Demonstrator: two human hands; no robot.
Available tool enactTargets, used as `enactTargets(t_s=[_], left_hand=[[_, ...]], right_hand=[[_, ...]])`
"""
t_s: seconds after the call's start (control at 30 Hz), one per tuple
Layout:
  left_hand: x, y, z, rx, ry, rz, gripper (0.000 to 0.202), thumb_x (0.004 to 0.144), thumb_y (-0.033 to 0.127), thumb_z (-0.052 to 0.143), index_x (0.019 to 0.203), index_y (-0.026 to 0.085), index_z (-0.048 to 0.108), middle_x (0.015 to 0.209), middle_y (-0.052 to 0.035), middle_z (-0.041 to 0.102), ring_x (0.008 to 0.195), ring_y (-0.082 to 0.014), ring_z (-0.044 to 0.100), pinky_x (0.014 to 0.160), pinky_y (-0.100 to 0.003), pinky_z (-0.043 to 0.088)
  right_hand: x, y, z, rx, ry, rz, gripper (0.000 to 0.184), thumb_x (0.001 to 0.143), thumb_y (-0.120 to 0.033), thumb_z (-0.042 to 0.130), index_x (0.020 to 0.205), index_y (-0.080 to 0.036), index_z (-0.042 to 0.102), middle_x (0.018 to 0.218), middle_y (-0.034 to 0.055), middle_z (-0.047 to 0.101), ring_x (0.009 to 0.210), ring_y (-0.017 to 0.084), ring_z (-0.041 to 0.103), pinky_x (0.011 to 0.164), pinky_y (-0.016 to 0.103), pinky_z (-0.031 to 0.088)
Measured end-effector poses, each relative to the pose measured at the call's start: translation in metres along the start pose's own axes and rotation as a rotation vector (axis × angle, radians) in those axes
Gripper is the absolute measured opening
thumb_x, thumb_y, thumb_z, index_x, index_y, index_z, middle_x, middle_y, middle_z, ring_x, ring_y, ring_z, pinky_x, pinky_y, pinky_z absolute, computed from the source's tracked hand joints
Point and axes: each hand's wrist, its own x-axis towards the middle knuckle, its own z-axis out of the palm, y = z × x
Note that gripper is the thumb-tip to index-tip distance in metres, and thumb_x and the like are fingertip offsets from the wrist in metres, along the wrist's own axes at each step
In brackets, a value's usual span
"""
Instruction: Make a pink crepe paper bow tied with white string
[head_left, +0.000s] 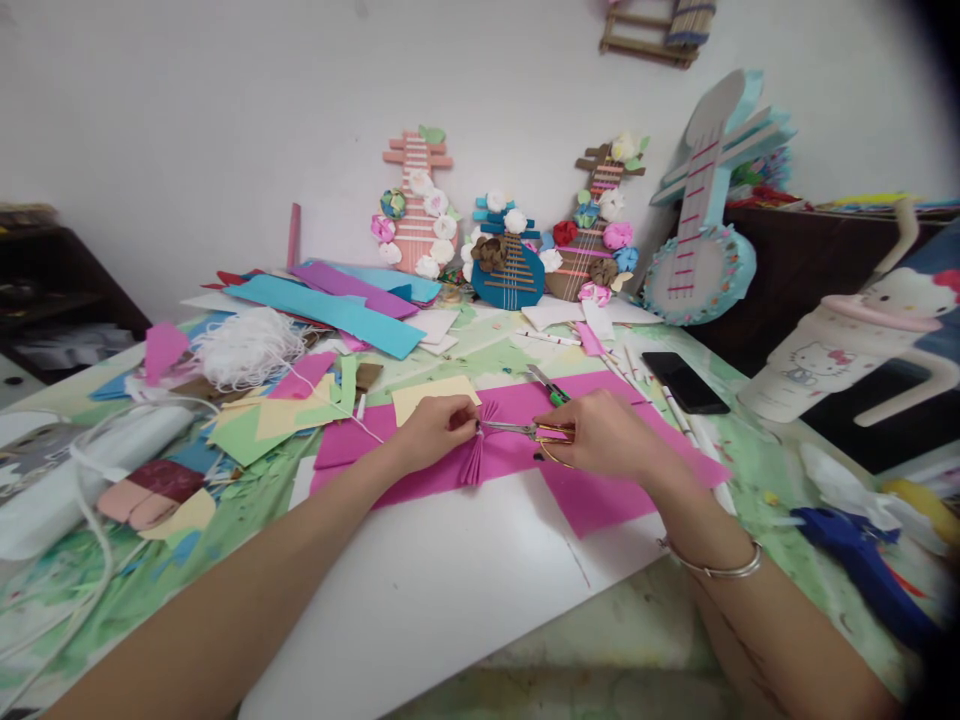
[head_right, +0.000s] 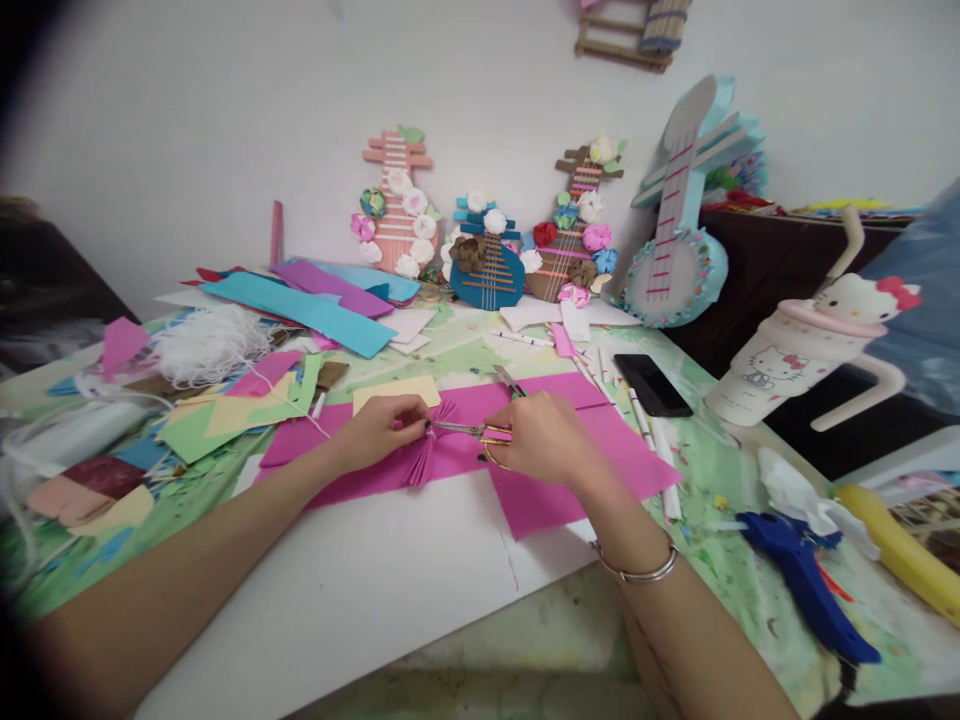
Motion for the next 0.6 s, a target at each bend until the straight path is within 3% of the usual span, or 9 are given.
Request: enactTargets(t_s=[0.13,0.6], left_hand=[[0.0002,0.0005,0.0004,-0.007,-0.004,0.000,0.013,0.080,0.023,0.050,0.077,0.017,0.060,0.072,0.0006,0.061,0.067,-0.0125,0.053,0.064,-0.024,0.039],[-0.0013,0.0047,0.0005,-0.059,0.014,0.027,0.010,0.074,0.016,0.052,0.074,0.016,0.062,0.068,0.0014,0.060,0.063,-0.0107,0.051,0.061,-0.022,0.039]], right_hand=[[0.0004,-0.0026,-0.0010,-0.019,-0.003,-0.032,0.026,0.076,-0.030,0.055,0.054,-0.018,0.061,0.044,-0.0029,0.044,0.043,0.008,0.021,0.047,0.027,0.015],[0.0015,-0.0035,0.0048,-0.018,-0.016,-0.025,0.028,0.075,-0.023,0.052,0.048,-0.018,0.050,0.041,-0.0043,0.044,0.039,0.007,0.024,0.047,0.027,0.016]])
